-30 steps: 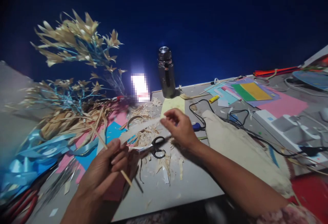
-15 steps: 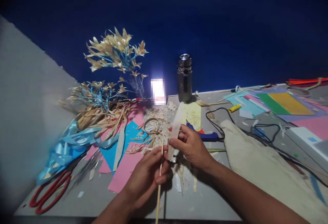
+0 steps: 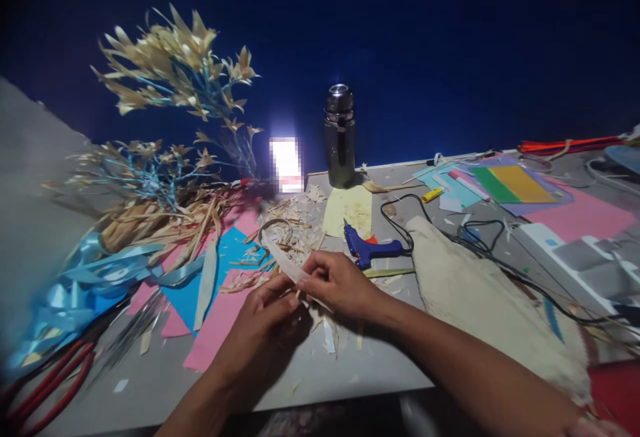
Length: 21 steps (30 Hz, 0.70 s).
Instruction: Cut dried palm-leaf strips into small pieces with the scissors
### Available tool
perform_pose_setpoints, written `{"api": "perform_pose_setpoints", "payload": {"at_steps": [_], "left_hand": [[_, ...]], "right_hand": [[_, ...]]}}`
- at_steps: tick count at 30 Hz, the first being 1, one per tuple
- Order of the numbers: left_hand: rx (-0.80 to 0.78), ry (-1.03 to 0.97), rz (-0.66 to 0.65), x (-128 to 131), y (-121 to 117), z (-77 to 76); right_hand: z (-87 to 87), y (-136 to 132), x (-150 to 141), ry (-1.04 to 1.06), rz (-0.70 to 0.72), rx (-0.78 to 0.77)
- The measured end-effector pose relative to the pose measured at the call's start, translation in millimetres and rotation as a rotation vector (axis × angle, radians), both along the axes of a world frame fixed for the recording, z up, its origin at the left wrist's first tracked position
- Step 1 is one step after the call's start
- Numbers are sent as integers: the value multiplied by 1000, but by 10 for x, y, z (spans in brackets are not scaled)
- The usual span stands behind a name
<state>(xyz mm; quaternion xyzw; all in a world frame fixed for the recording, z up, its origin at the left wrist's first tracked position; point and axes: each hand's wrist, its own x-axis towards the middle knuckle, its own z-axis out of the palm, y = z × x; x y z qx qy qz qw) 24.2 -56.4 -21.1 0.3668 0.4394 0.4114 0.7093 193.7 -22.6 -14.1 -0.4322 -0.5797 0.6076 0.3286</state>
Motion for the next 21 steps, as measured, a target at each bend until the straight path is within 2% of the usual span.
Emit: {"api": "perform_pose_setpoints", "payload": {"at_steps": [2,7,12,17,21], "left_hand": [[-29,-33,27,41,-7,-31],[7,100,122,73,36,-87],[5,153,179,46,95,-104],[38,100,89,45,63,-98],[38,184,86,47,33,-22]], "right_hand": [[1,7,4,-41,-32,22],[35,9,31,-46,-1,50],[-6,44,47,-81,-9,50],[-35,61,28,-76,-49,100],[-25,68,10,-36,-90,18]]}}
